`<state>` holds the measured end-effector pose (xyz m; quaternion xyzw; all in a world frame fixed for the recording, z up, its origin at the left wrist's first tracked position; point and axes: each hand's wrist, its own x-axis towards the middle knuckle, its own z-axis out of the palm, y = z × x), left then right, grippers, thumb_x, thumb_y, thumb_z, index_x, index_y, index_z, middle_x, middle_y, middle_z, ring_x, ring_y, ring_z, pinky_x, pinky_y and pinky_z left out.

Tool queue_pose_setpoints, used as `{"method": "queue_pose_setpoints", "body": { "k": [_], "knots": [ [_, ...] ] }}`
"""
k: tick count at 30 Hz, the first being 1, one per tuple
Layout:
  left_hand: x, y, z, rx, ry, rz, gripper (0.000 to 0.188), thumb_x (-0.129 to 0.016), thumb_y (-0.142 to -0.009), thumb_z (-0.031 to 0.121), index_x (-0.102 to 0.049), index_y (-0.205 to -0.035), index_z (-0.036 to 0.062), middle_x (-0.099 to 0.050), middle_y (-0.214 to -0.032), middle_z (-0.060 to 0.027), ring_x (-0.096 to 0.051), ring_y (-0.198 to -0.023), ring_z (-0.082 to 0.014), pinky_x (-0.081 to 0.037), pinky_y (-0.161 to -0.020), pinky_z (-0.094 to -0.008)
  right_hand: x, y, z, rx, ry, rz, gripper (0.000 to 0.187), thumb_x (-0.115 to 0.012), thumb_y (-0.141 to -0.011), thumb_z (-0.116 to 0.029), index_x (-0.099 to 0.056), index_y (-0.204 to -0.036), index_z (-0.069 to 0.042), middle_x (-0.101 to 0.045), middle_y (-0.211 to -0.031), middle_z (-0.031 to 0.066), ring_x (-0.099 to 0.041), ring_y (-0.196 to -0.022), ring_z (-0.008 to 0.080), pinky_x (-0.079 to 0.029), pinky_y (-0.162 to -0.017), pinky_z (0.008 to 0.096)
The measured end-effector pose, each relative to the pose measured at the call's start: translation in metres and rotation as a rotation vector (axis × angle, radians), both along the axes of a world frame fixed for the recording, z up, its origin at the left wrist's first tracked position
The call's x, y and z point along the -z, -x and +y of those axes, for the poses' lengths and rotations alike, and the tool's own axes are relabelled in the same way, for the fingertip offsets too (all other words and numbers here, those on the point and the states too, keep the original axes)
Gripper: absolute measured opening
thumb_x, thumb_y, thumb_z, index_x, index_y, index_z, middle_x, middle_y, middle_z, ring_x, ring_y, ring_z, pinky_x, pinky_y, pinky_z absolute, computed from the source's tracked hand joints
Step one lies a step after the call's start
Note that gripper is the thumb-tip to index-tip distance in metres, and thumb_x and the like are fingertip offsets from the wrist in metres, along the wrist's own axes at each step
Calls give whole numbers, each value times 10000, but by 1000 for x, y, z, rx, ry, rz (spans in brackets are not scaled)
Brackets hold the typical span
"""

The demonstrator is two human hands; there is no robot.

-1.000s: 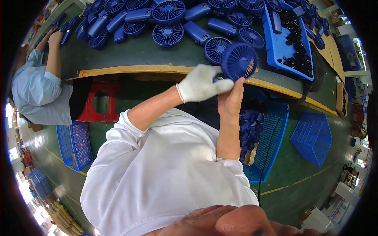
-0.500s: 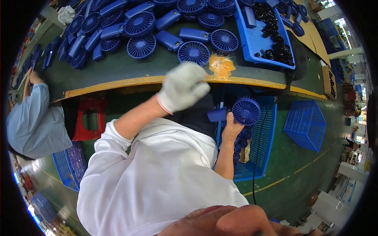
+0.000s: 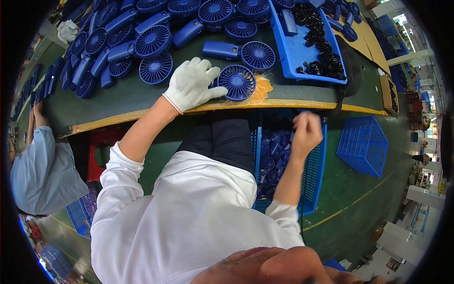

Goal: The person assembles handheld fans by attaching a black plastic clip to a blue fan body and placing the finished unit into a blue crate.

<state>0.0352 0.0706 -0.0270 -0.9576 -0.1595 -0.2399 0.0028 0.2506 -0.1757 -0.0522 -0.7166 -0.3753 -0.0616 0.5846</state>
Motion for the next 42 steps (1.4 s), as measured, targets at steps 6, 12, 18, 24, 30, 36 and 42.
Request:
{"method": "queue_pose_setpoints", "body": {
  "k": [6, 12, 18, 24, 30, 36, 42],
  "knots": [
    [-4, -2, -11, 67, 40, -166, 494, -763, -641, 555, -607, -744, 97, -535, -728, -61, -563, -721, -229, -479, -595, -348, -67, -135, 133, -20, 432, -718, 163, -654, -854, -140, -670, -911, 11, -658, -956, 155, -647, -878, 359, -521, -742, 424],
    [-14, 0, -26, -61, 74, -182, 493, -879, -514, 388, -607, -806, 97, -548, -771, -44, -556, -722, -242, -473, -612, -345, -48, -197, 196, 13, 949, -748, 133, -615, -795, -59, -681, -894, 0, -670, -997, 219, -652, -963, 383, -534, -832, 464],
    [-17, 3, -31, -129, 225, 41, 418, -792, -673, 451, -645, -816, 87, -621, -801, -68, -642, -819, -239, -515, -594, -376, -66, -175, 176, 53, 640, -422, 205, -698, -752, -207, -721, -846, -26, -680, -807, 218, -667, -774, 385, -526, -733, 425],
    [-12, 13, -26, -109, 190, 2, 428, -756, -706, 477, -637, -675, 67, -632, -658, -78, -641, -646, -289, -482, -535, -381, -66, -16, 106, -139, -128, 28, 233, -741, -788, 12, -677, -1009, 49, -647, -884, 22, -586, -774, 79, -495, -711, 220],
    [-16, 23, -46, -32, 1380, -537, 341, -686, -851, 316, -715, -956, -8, -691, -811, -56, -615, -755, -97, -490, -714, -262, -35, 111, 52, -329, -420, 506, 308, -668, -860, 44, -598, -1157, 88, -663, -990, 114, -633, -822, 141, -534, -722, 251],
    [-11, 13, -86, 74, 1581, -650, 292, -603, -920, 235, -658, -1049, -22, -686, -898, -58, -628, -836, -118, -492, -778, -270, -29, 146, 38, -540, -535, 856, 267, -665, -865, 31, -610, -1112, 117, -590, -1088, 149, -674, -813, 218, -588, -648, 292],
    [-19, 27, -97, 52, 943, -369, 512, -689, -795, 510, -650, -876, 6, -649, -672, -73, -613, -588, -146, -491, -574, -300, -26, 156, 47, -482, -414, 815, 118, -730, -822, 27, -642, -855, 99, -562, -956, 79, -606, -629, 105, -487, -494, 212]
  ]
}}
